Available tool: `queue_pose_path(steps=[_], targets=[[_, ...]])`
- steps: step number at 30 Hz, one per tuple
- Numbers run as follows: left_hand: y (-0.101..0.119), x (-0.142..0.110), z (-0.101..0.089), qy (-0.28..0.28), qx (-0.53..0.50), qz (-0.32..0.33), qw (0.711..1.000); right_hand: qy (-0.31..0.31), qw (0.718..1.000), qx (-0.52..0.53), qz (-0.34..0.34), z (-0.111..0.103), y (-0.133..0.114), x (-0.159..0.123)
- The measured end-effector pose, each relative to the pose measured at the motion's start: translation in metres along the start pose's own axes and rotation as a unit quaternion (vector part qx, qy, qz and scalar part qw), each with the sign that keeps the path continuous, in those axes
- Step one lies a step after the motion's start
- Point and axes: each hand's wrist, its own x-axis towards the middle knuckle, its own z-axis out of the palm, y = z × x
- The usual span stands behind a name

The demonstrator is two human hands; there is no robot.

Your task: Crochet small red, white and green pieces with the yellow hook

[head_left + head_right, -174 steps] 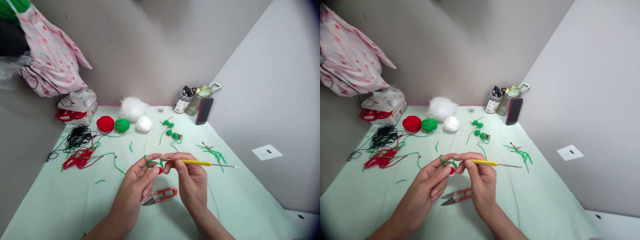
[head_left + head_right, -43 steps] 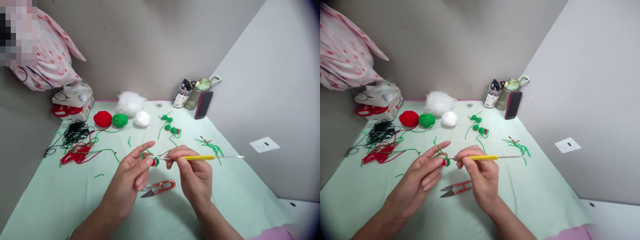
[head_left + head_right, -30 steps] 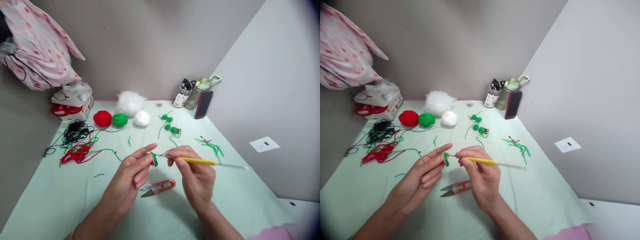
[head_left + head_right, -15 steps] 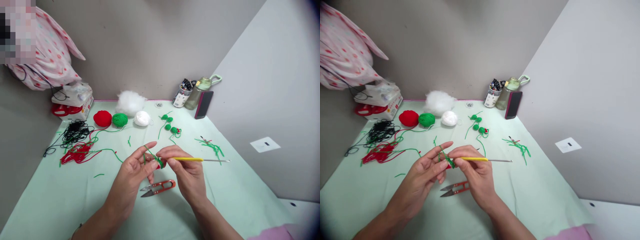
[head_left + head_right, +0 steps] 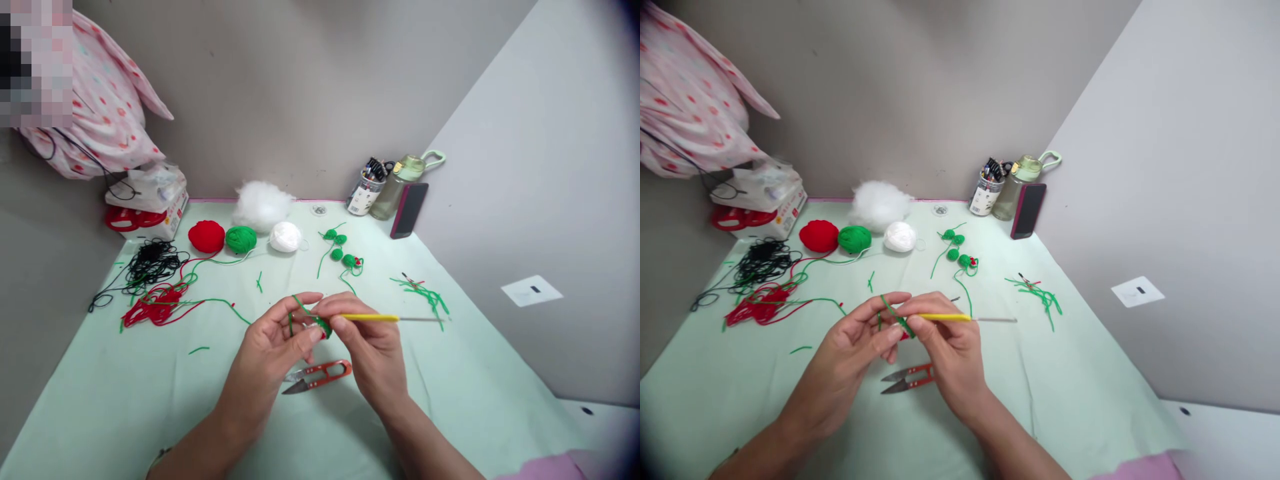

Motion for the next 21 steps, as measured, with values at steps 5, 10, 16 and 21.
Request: queue_pose_path(steps=[5,10,16,21], targets=[[0.001,0.000,-0.002,0.019,0.016,0.010,1.000,0.010,0.999,-0.036,-0.011,-0.004,0.002,-0.003],[0.004,0.001,-0.003,0.005,-0.009,-0.015,1.000,0.020,0.996,0.058,0.067,-0.005,0.000,0.004],[0.007,0.000,-0.003,-0.002,-0.008,-0.024,1.000,0.011,0.996,0.070,0.056,-0.004,-0.007,0.002],[0.003,-0.002,-0.001,0.045,0.051,0.036,0.997,-0.011,0.986,-0.136,-0.097,-0.005,-0.007,-0.011]])
